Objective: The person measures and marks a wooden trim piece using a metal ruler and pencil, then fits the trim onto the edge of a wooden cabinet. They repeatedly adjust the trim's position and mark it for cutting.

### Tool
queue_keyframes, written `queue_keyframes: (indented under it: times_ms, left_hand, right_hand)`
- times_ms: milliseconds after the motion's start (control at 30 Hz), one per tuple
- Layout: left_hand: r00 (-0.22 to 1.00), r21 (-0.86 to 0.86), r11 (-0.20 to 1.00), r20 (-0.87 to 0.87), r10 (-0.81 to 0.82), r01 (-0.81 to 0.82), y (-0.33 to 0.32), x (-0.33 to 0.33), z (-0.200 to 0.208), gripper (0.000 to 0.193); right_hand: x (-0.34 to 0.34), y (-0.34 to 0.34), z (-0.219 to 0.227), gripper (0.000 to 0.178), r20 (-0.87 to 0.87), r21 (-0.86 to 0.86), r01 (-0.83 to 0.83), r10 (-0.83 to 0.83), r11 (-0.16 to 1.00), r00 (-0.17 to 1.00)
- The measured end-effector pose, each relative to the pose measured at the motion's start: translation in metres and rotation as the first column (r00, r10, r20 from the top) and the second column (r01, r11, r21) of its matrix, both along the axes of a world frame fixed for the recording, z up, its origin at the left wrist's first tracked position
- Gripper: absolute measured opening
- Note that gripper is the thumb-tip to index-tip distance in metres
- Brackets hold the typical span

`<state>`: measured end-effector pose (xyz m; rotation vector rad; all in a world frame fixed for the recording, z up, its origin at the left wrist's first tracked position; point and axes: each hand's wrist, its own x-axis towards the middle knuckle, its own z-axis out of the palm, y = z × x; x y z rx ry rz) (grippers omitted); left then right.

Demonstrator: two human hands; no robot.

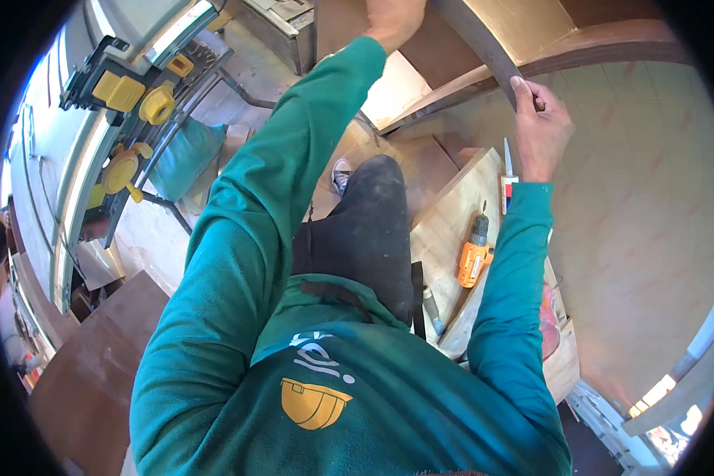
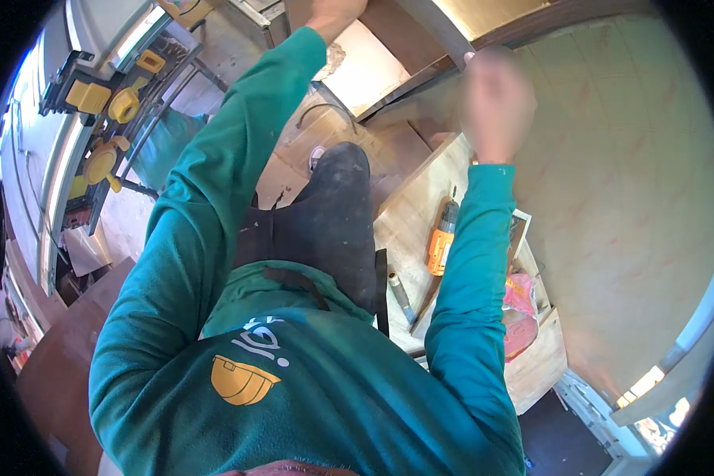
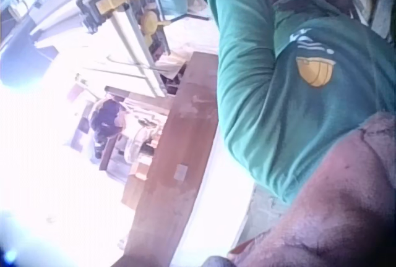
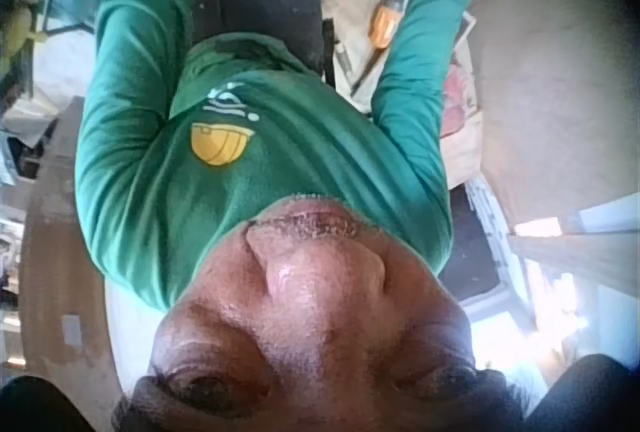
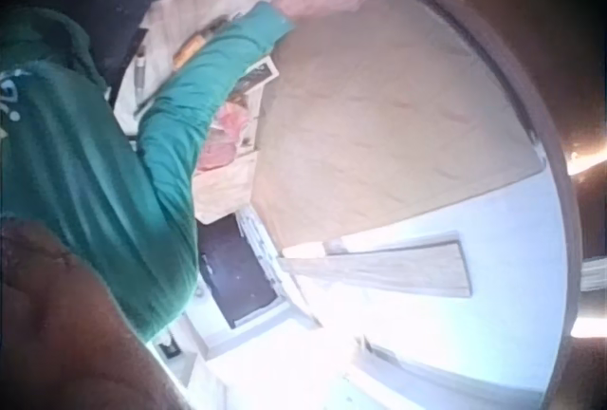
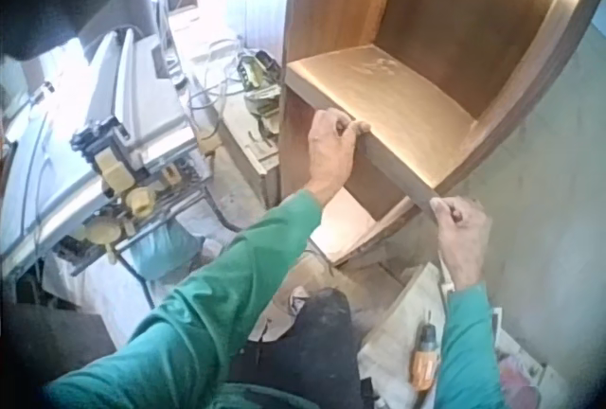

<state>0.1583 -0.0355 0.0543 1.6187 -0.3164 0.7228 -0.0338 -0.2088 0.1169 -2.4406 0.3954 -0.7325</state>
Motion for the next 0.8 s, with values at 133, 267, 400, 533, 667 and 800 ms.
queue_keyframes:
  times_ms: [133,267,400,533,667,800]
  left_hand:
    - [1.000,-0.058,0.998,0.024,-0.010,0.011,-0.004,-0.012,0.006,0.019]
    - [0.994,-0.061,0.998,0.111,0.000,0.007,-0.005,-0.026,0.008,0.022]
    - [0.983,0.178,0.967,-0.033,-0.180,0.183,-0.009,-0.053,-0.001,0.121]
    - [0.977,0.175,0.964,-0.103,-0.185,0.201,-0.033,-0.062,-0.018,0.131]
    - [0.970,0.171,0.960,-0.138,-0.199,0.221,-0.033,-0.065,-0.015,0.131]
    - [0.970,0.162,0.961,-0.135,-0.203,0.224,-0.033,-0.065,-0.014,0.130]
  right_hand:
    - [0.001,-0.002,-0.002,0.028,-0.027,0.031,0.015,-0.014,0.999,1.000]
    - [0.000,0.001,0.001,0.028,-0.044,0.009,0.032,-0.031,0.999,0.999]
    - [0.000,-0.001,0.000,0.028,-0.035,-0.030,0.051,-0.052,0.998,0.998]
    - [0.002,0.000,-0.002,0.028,-0.024,0.008,0.025,-0.025,1.000,0.999]
    - [-0.001,0.003,0.002,0.027,-0.047,0.030,0.031,-0.029,0.999,0.998]
    - [-0.002,0.007,0.008,0.027,-0.079,0.082,0.030,-0.024,0.996,0.997]
